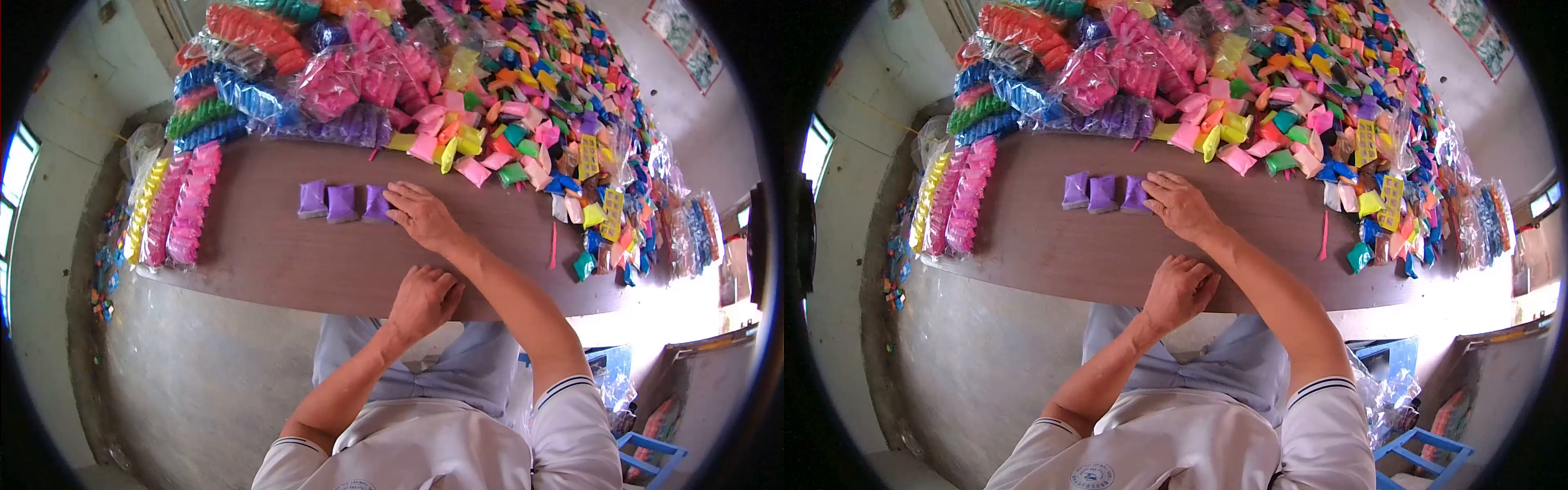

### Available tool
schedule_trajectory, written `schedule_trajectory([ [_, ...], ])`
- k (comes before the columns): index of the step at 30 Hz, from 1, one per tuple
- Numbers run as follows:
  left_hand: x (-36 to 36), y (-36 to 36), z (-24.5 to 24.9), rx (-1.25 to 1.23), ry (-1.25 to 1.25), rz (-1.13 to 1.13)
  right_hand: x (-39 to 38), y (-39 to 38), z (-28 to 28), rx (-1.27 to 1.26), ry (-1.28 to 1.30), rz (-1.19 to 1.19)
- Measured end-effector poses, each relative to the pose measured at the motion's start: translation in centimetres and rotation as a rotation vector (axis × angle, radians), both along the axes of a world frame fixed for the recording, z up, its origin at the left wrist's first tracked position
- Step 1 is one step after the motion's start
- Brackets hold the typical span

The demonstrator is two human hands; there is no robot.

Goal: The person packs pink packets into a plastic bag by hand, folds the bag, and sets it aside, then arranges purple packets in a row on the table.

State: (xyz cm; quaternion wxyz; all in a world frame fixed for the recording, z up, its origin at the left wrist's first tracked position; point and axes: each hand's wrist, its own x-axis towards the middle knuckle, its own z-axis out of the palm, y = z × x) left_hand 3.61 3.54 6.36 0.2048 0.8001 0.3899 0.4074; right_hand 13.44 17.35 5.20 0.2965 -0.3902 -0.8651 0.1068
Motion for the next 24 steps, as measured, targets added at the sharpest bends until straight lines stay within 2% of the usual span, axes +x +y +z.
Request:
schedule_trajectory([
  [3,-0.1,-0.1,0.1,-0.015,-0.019,-0.009,-1.9,0.1,-0.2,-0.013,0.006,0.03],
  [8,0.0,0.0,0.0,-0.008,-0.044,-0.012,-3.3,-0.5,1.6,0.149,0.108,-0.01],
  [12,-0.1,0.0,0.2,-0.025,-0.038,-0.007,-3.1,0.6,-0.3,0.084,0.038,0.08],
  [14,-0.3,-0.1,0.2,-0.02,-0.037,-0.033,-3.3,1.0,-0.2,0.161,0.011,0.116],
  [16,-0.2,0.4,-0.4,0.008,-0.07,-0.068,-3.4,0.5,1.1,0.097,0.097,0.133],
  [18,-0.5,0.1,0.2,-0.124,0.022,-0.082,-2.5,-0.4,0.8,0.093,0.28,-0.006],
  [20,0.0,0.0,0.6,-0.091,-0.046,-0.037,-0.7,-1.2,0.7,0.069,0.48,-0.191],
  [24,0.5,-0.3,0.6,-0.016,0.062,0.005,6.9,-3.5,3.0,0.03,0.598,-0.329],
])
